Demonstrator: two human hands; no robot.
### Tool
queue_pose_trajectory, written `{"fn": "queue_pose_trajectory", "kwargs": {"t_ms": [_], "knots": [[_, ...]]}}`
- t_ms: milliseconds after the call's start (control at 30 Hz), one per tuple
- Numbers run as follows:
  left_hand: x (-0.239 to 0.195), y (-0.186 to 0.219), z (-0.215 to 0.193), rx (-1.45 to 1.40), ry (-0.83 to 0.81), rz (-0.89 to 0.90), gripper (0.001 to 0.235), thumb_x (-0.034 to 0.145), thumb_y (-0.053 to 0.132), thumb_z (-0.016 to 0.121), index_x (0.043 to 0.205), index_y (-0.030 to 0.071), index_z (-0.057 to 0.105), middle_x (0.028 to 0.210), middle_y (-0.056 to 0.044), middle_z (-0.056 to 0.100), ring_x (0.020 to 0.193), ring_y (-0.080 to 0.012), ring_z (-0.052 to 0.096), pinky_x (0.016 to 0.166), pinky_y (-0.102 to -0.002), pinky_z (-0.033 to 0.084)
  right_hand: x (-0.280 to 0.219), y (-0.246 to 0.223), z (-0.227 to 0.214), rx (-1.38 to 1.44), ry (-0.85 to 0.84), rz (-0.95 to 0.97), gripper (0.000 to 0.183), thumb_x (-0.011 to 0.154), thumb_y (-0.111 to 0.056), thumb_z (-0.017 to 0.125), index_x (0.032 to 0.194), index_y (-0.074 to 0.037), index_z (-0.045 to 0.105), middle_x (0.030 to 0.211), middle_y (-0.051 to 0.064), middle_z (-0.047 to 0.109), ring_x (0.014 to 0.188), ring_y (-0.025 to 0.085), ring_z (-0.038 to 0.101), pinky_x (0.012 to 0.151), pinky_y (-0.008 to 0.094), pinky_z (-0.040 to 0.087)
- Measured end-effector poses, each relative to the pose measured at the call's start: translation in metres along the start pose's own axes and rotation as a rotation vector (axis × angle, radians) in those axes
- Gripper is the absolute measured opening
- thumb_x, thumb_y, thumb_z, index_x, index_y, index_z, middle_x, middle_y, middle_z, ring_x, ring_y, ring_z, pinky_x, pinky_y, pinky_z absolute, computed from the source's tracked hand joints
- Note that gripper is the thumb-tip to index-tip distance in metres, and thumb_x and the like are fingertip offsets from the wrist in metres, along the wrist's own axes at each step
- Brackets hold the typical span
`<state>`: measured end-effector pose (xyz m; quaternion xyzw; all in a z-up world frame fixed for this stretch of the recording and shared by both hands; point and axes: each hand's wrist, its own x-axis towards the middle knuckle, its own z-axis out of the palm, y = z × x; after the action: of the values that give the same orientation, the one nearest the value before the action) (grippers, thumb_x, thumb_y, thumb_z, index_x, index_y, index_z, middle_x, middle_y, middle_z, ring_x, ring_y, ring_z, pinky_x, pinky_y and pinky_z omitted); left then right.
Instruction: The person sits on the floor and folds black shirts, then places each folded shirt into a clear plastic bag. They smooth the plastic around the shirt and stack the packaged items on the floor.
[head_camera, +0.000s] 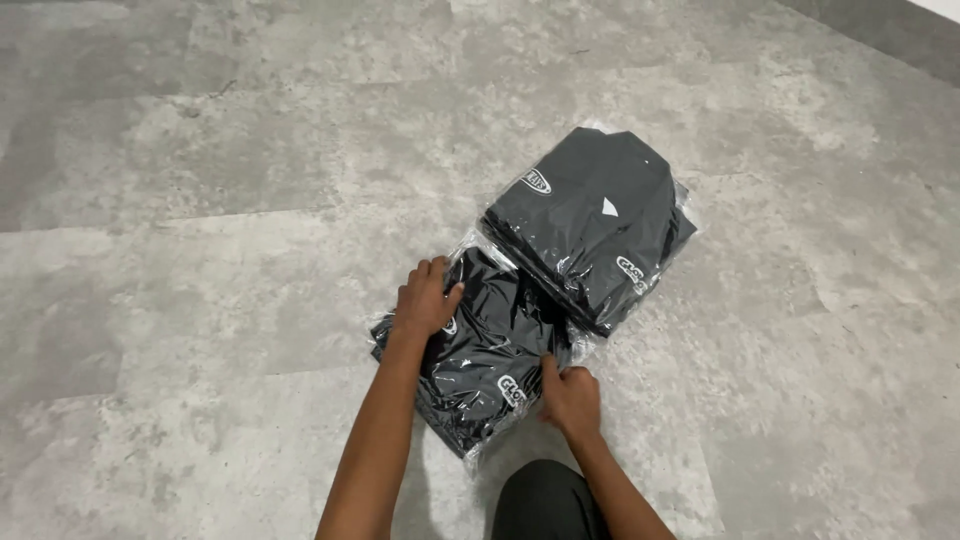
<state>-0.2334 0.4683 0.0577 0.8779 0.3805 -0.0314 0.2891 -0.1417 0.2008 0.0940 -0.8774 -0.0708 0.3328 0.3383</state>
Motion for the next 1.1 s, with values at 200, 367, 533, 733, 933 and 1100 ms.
{"fn": "queue_pose_trajectory", "kwargs": {"t_ms": [200, 367, 533, 733, 933, 1100], "knots": [[-0.045, 0.030, -0.003, 0.079, 0.262, 0.291, 0.069, 0.102, 0.058, 0.040, 0.164, 0.028, 0.031, 0.167, -0.016, 0.032, 0.148, -0.0452, 0.032, 0.113, -0.070, 0.025, 0.001, 0.018, 0.008, -0.108, 0.269, -0.703, 0.059, 0.102, -0.022, 0.060, 0.048, -0.017, 0.035, 0.041, -0.003, 0.032, 0.035, 0.012, 0.028, 0.038, 0.035, 0.024], [-0.090, 0.051, -0.018, 0.230, 0.057, 0.283, 0.069, 0.104, 0.060, 0.040, 0.167, 0.041, 0.019, 0.175, -0.009, 0.018, 0.156, -0.0489, 0.017, 0.121, -0.070, 0.016, -0.034, -0.040, 0.000, -0.313, 0.060, -0.998, 0.036, 0.098, -0.031, 0.065, 0.125, -0.012, 0.054, 0.125, 0.018, 0.046, 0.122, 0.046, 0.040, 0.094, 0.068, 0.028], [-0.086, 0.044, -0.001, 0.289, 0.035, 0.235, 0.072, 0.099, 0.064, 0.040, 0.166, 0.051, 0.016, 0.179, 0.001, 0.007, 0.158, -0.0517, 0.009, 0.122, -0.075, 0.014, -0.020, -0.034, 0.013, -0.894, -0.219, -0.732, 0.096, 0.096, -0.079, 0.042, 0.170, -0.030, 0.005, 0.176, 0.020, -0.009, 0.158, 0.053, -0.006, 0.112, 0.086, 0.002], [-0.078, 0.045, 0.005, 0.291, 0.007, 0.212, 0.072, 0.097, 0.063, 0.041, 0.165, 0.051, 0.021, 0.179, 0.005, 0.010, 0.159, -0.0507, 0.010, 0.122, -0.076, 0.013, -0.020, -0.040, 0.013, -0.964, -0.240, -0.650, 0.101, 0.094, -0.082, 0.040, 0.171, -0.028, 0.004, 0.177, 0.019, -0.012, 0.159, 0.050, -0.011, 0.113, 0.085, 0.003], [-0.068, 0.034, 0.021, 0.339, -0.030, 0.190, 0.075, 0.095, 0.068, 0.036, 0.165, 0.058, 0.011, 0.179, 0.011, 0.000, 0.161, -0.0476, 0.005, 0.123, -0.075, 0.009, -0.008, -0.033, 0.017, -1.000, -0.295, -0.645, 0.103, 0.093, -0.086, 0.029, 0.171, -0.029, -0.007, 0.175, 0.018, -0.021, 0.159, 0.048, -0.016, 0.113, 0.084, 0.007], [-0.062, 0.030, 0.025, 0.406, -0.068, 0.165, 0.076, 0.094, 0.071, 0.032, 0.165, 0.058, 0.008, 0.179, 0.011, -0.001, 0.161, -0.0470, 0.006, 0.124, -0.075, 0.008, -0.002, -0.028, 0.021, -0.988, -0.308, -0.650, 0.104, 0.094, -0.086, 0.030, 0.171, -0.027, -0.009, 0.175, 0.019, -0.022, 0.160, 0.048, -0.016, 0.113, 0.085, 0.004]]}}
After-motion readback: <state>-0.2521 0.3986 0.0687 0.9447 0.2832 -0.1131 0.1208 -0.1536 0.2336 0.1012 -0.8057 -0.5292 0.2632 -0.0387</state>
